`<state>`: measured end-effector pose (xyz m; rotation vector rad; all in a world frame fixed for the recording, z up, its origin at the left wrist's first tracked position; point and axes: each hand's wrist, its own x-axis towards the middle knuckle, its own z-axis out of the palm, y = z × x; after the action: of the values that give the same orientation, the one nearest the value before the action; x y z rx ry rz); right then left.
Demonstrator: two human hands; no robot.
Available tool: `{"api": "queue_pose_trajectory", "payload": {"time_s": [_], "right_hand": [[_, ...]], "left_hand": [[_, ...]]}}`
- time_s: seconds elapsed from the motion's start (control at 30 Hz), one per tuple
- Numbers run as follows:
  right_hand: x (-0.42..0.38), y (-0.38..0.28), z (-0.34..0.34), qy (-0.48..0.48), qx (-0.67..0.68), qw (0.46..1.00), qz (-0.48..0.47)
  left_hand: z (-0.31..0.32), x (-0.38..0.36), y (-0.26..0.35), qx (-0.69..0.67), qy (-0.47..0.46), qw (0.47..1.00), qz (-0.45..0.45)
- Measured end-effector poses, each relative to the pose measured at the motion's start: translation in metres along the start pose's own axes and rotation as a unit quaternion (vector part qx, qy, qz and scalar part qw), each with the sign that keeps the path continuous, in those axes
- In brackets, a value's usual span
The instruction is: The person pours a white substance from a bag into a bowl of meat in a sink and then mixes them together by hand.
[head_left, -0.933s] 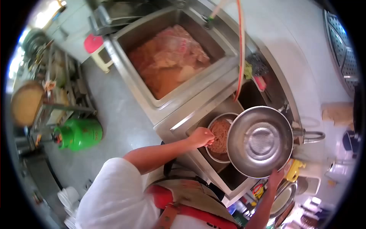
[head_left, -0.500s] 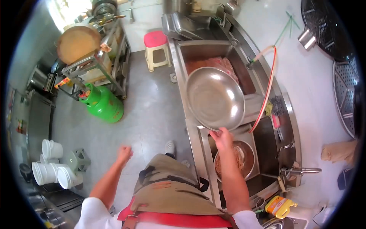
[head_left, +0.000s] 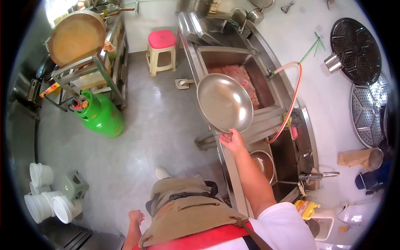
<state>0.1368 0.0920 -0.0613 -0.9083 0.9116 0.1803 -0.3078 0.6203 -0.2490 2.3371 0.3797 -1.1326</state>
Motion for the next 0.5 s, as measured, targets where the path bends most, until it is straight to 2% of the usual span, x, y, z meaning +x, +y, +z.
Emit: {"api": "queue_pose_trajectory", "payload": {"time_s": [0.07, 0.13, 0.17, 0.2, 0.23, 0.27, 0.33, 0.4, 0.5], "right_hand": [[0.004, 0.003, 0.007, 0.010, -0.011, 1.000, 0.004], [0.005, 0.004, 0.015, 0.008, -0.014, 1.000, 0.005], [0.013, 0.006, 0.013, 0.000, 0.005, 1.000, 0.009], [0.026, 0.009, 0.010, -0.010, 0.027, 1.000, 0.013], [0.037, 0.009, 0.010, -0.022, 0.048, 0.998, 0.017], [0.043, 0.009, 0.012, -0.034, 0.064, 0.997, 0.019], [0.050, 0.009, 0.019, -0.057, 0.093, 0.994, 0.026], [0.050, 0.011, 0.032, -0.040, 0.074, 0.996, 0.006], [0.047, 0.016, 0.054, -0.002, 0.071, 0.997, -0.008]], "left_hand": [[0.004, 0.040, -0.061, 0.127, 0.005, 0.987, 0.097], [-0.015, 0.081, -0.107, 0.248, 0.053, 0.940, 0.230], [-0.035, 0.089, -0.102, -0.006, 0.089, 0.990, 0.107], [-0.058, 0.095, -0.092, -0.286, 0.179, 0.941, 0.023], [-0.082, 0.103, -0.089, -0.409, 0.198, 0.891, -0.026], [-0.106, 0.112, -0.085, -0.525, 0.231, 0.817, -0.069], [-0.142, 0.126, -0.090, -0.513, 0.250, 0.820, -0.043], [-0.176, 0.121, -0.077, -0.490, 0.269, 0.829, -0.029], [-0.184, 0.096, -0.066, -0.472, 0.278, 0.836, -0.037]]}}
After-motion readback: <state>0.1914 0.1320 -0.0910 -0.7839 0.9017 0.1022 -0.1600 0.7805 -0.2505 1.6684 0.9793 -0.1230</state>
